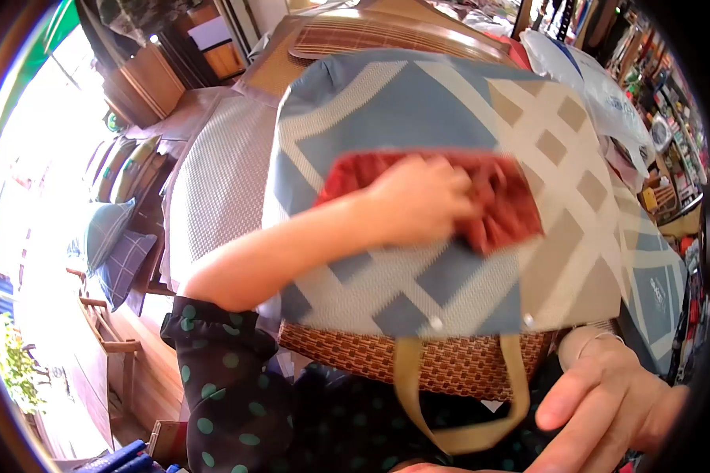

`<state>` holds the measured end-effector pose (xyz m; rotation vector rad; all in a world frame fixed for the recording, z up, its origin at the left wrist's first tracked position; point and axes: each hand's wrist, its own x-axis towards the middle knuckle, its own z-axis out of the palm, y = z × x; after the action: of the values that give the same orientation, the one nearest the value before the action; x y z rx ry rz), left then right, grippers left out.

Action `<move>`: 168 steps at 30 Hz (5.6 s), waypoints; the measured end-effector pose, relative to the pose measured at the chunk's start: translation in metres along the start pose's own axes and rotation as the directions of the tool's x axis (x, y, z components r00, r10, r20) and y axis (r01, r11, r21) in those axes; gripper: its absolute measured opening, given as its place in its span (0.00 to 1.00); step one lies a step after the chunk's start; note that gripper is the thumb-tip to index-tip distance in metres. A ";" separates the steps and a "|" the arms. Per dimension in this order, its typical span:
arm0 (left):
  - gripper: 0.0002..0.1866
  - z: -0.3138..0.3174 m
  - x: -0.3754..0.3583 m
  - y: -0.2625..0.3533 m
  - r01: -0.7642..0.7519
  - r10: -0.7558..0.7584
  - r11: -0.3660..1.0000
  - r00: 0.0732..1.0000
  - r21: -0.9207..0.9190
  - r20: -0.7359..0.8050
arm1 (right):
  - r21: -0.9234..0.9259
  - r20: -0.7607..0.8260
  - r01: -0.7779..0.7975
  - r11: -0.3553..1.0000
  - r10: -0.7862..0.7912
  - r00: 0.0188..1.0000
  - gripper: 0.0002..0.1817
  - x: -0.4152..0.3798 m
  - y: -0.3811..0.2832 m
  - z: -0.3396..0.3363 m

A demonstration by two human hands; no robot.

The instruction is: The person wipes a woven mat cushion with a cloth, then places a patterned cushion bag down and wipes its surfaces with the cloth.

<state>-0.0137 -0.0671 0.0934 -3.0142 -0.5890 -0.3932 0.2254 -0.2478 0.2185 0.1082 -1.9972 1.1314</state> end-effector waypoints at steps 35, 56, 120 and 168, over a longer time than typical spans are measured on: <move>0.17 -0.069 -0.010 0.001 0.020 -0.003 0.995 0.984 -0.093 0.181 | -0.718 -0.213 -0.489 0.496 0.512 0.832 0.37 0.022 0.061 -0.066; 0.30 0.025 -0.008 0.021 -0.182 0.175 0.945 0.983 -0.270 -0.050 | -0.950 -0.223 -0.292 0.110 0.416 0.882 0.32 -0.019 0.222 -0.115; 0.24 0.057 -0.003 0.013 -0.231 0.128 0.888 0.955 -0.397 -0.269 | -0.859 -0.503 -0.507 -0.076 0.312 0.806 0.18 -0.043 0.228 -0.148; 0.24 0.043 -0.007 0.017 -0.169 0.100 0.920 0.973 -0.352 -0.207 | -0.753 -0.658 -0.608 -0.254 0.317 0.683 0.17 -0.043 0.218 -0.157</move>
<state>-0.0034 -0.0810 0.0506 -3.2855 -0.3186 -0.8543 0.2546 -0.0140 0.0820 -1.7154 -2.1447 -0.3287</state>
